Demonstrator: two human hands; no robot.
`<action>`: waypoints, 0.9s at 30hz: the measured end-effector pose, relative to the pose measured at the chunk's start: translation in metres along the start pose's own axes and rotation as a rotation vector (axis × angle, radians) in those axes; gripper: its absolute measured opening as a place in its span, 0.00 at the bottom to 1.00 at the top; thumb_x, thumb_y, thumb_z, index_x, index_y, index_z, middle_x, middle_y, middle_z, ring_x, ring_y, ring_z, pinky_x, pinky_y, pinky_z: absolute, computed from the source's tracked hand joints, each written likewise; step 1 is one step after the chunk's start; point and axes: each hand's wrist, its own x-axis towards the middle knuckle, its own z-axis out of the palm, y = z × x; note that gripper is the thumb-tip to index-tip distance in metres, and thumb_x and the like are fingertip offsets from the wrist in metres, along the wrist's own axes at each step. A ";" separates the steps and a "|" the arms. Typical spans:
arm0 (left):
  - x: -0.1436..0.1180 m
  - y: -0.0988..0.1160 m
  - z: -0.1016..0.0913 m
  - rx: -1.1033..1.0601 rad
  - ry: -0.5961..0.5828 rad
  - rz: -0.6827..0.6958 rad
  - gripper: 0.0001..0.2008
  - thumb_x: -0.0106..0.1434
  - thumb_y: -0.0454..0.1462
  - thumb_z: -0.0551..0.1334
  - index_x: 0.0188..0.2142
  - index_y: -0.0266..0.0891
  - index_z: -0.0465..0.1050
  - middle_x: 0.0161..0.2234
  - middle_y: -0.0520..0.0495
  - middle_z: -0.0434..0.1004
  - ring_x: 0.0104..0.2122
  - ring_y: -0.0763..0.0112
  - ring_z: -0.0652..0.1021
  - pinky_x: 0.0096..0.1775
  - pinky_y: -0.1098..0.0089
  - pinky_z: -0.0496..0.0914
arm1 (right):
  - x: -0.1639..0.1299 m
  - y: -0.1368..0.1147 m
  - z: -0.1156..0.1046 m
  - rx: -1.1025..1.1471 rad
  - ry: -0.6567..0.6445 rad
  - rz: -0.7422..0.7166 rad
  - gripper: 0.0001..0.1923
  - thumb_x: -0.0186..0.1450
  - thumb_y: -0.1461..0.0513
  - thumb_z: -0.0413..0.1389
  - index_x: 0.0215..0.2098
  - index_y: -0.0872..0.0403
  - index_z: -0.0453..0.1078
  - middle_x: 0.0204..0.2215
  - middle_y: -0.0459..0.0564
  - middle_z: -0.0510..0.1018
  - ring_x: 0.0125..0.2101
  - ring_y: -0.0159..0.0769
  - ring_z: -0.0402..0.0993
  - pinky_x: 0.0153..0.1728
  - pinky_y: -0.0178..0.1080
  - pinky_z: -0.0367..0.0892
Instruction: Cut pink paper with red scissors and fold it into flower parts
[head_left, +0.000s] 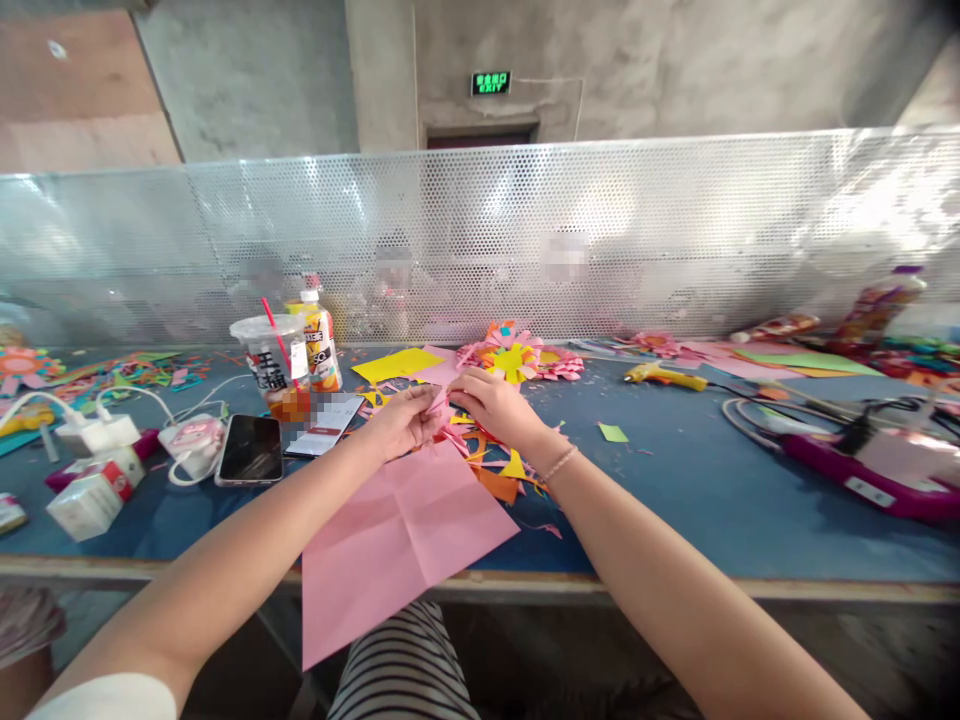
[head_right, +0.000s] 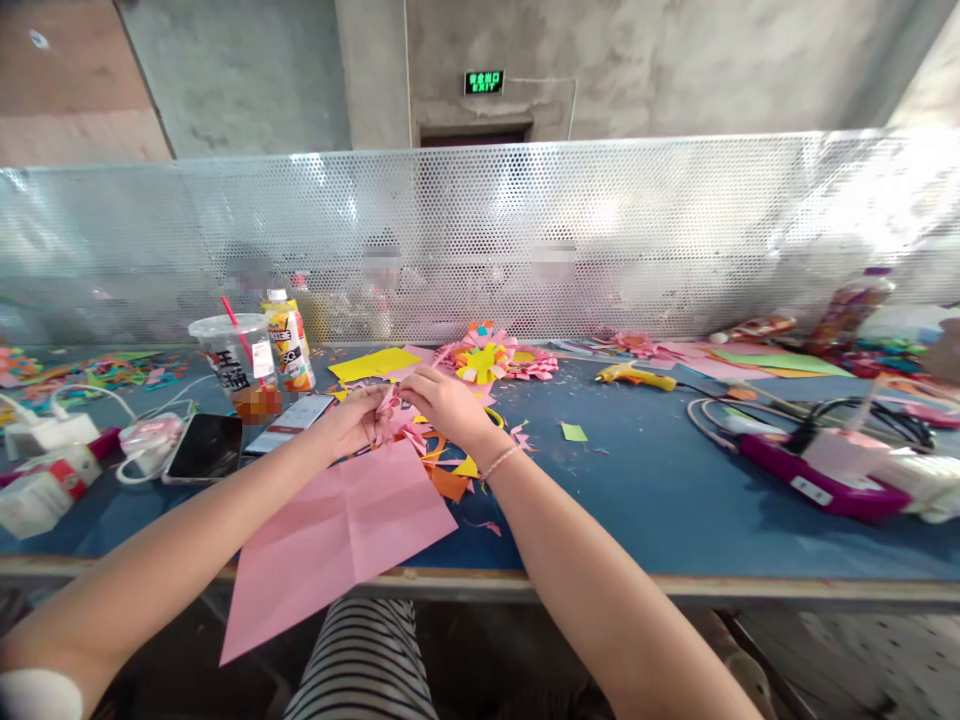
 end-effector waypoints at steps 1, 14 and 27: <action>0.000 0.000 0.000 0.021 0.026 0.066 0.07 0.49 0.33 0.63 0.28 0.34 0.67 0.18 0.56 0.64 0.16 0.85 0.67 0.21 0.81 0.66 | 0.001 -0.001 0.001 0.014 0.034 0.020 0.10 0.62 0.61 0.45 0.33 0.53 0.67 0.32 0.51 0.69 0.33 0.33 0.65 0.37 0.37 0.61; -0.008 0.003 0.011 0.377 0.269 0.307 0.17 0.47 0.41 0.64 0.35 0.37 0.63 0.28 0.52 0.69 0.18 0.79 0.72 0.20 0.76 0.68 | 0.003 -0.004 0.016 0.588 0.087 0.323 0.09 0.58 0.61 0.49 0.37 0.54 0.66 0.28 0.46 0.69 0.24 0.26 0.64 0.25 0.31 0.64; -0.005 -0.002 0.011 0.407 0.126 0.248 0.15 0.45 0.37 0.65 0.32 0.34 0.67 0.28 0.50 0.72 0.23 0.78 0.74 0.28 0.74 0.70 | 0.003 0.007 0.024 0.472 0.150 0.346 0.06 0.56 0.61 0.51 0.30 0.55 0.64 0.23 0.44 0.66 0.22 0.27 0.62 0.24 0.32 0.60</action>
